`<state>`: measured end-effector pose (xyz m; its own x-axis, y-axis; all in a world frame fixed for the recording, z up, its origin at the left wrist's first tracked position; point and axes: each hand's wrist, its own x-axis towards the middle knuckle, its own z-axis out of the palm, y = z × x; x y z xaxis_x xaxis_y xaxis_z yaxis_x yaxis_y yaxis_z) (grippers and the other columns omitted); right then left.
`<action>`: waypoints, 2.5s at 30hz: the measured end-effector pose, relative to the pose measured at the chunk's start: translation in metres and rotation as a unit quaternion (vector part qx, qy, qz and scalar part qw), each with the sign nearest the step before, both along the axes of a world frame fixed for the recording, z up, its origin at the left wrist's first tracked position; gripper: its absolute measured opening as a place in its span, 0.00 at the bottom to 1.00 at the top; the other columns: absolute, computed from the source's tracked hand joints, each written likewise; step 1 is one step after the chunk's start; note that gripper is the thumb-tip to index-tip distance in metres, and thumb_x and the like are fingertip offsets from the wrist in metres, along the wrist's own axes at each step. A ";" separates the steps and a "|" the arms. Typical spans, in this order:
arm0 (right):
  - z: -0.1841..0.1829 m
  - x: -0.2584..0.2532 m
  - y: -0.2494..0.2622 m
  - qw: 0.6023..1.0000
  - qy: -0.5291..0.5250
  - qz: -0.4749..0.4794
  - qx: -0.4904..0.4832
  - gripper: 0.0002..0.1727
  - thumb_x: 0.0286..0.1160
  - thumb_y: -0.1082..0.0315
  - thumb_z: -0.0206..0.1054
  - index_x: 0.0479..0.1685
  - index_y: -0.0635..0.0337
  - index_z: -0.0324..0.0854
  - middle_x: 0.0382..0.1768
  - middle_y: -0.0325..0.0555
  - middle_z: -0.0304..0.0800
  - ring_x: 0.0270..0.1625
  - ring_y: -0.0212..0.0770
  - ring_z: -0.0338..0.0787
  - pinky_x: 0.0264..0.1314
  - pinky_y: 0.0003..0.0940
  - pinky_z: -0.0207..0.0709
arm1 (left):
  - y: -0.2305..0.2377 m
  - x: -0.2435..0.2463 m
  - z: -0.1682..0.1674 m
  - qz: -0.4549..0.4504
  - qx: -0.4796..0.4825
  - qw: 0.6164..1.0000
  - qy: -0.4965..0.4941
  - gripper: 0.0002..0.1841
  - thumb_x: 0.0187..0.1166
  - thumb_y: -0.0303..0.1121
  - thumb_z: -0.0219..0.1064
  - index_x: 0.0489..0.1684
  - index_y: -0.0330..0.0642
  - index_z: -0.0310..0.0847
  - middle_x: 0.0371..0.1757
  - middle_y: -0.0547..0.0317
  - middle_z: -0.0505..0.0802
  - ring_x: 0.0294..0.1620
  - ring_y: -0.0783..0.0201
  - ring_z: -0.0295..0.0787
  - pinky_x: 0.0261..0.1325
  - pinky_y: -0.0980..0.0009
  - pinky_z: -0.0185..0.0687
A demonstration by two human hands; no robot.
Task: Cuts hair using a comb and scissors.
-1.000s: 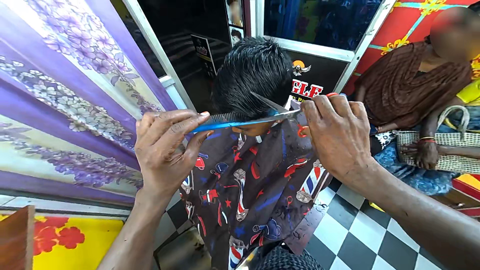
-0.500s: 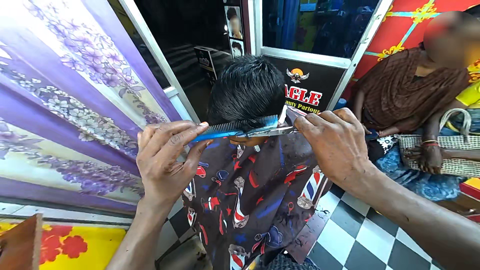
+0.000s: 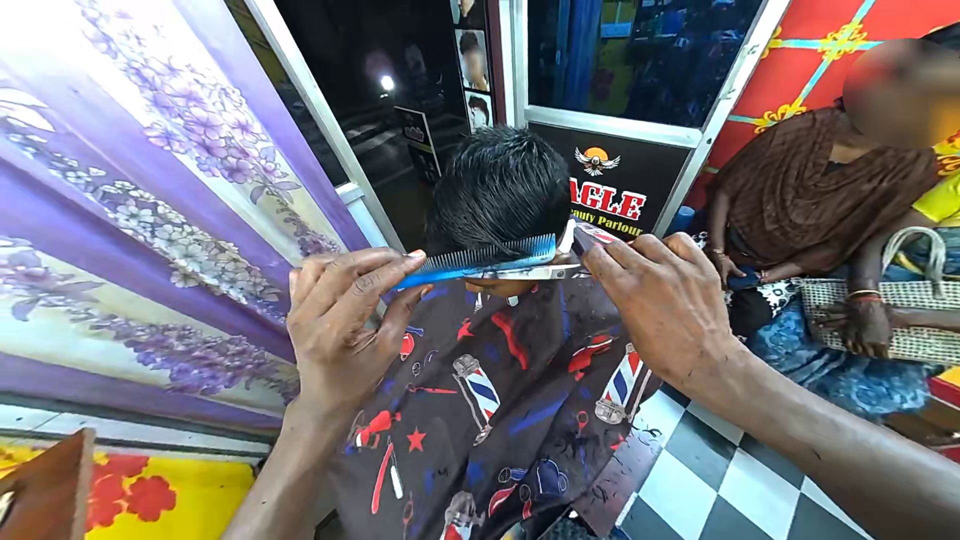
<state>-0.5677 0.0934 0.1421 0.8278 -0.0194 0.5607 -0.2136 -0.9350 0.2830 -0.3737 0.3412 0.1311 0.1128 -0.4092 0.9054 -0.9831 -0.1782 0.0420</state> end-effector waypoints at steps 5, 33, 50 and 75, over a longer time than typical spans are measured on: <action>-0.001 0.001 -0.005 1.000 -0.018 -0.018 0.013 0.20 0.61 0.88 0.70 0.51 0.61 0.85 0.44 0.54 0.91 0.48 0.58 0.90 0.50 0.53 0.77 | -0.004 0.001 0.002 -0.002 0.000 1.000 -0.002 0.14 0.73 0.32 0.79 0.55 0.43 0.93 0.55 0.52 0.94 0.53 0.56 0.84 0.57 0.58 0.70; 0.041 0.009 -0.048 0.999 0.028 -0.015 0.005 0.28 0.46 0.68 0.91 0.52 0.59 0.85 0.47 0.53 0.88 0.54 0.59 0.88 0.50 0.54 0.81 | -0.026 0.013 0.015 0.008 -0.015 1.000 0.010 0.15 0.74 0.37 0.77 0.58 0.47 0.94 0.59 0.58 0.93 0.55 0.60 0.84 0.56 0.57 0.71; 0.043 0.018 -0.025 0.999 0.017 0.008 -0.030 0.19 0.54 0.83 0.80 0.46 0.59 0.86 0.38 0.50 0.87 0.43 0.53 0.88 0.36 0.44 0.77 | -0.026 0.012 0.016 0.002 -0.022 1.000 -0.012 0.14 0.76 0.38 0.76 0.58 0.50 0.93 0.58 0.62 0.93 0.55 0.64 0.84 0.57 0.60 0.70; 0.057 0.025 -0.095 0.997 0.025 0.070 -0.033 0.30 0.45 0.62 0.91 0.53 0.55 0.86 0.47 0.47 0.90 0.52 0.53 0.89 0.49 0.49 0.81 | -0.039 0.009 0.041 0.060 -0.004 0.996 -0.067 0.15 0.78 0.43 0.73 0.59 0.53 0.93 0.57 0.62 0.94 0.52 0.63 0.84 0.52 0.60 0.70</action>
<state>-0.5422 -0.0017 0.1995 0.8462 0.1343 0.5156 -0.0664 -0.9336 0.3521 -0.3643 0.3020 0.1716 0.0383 -0.3919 0.9192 -0.9513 -0.2959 -0.0865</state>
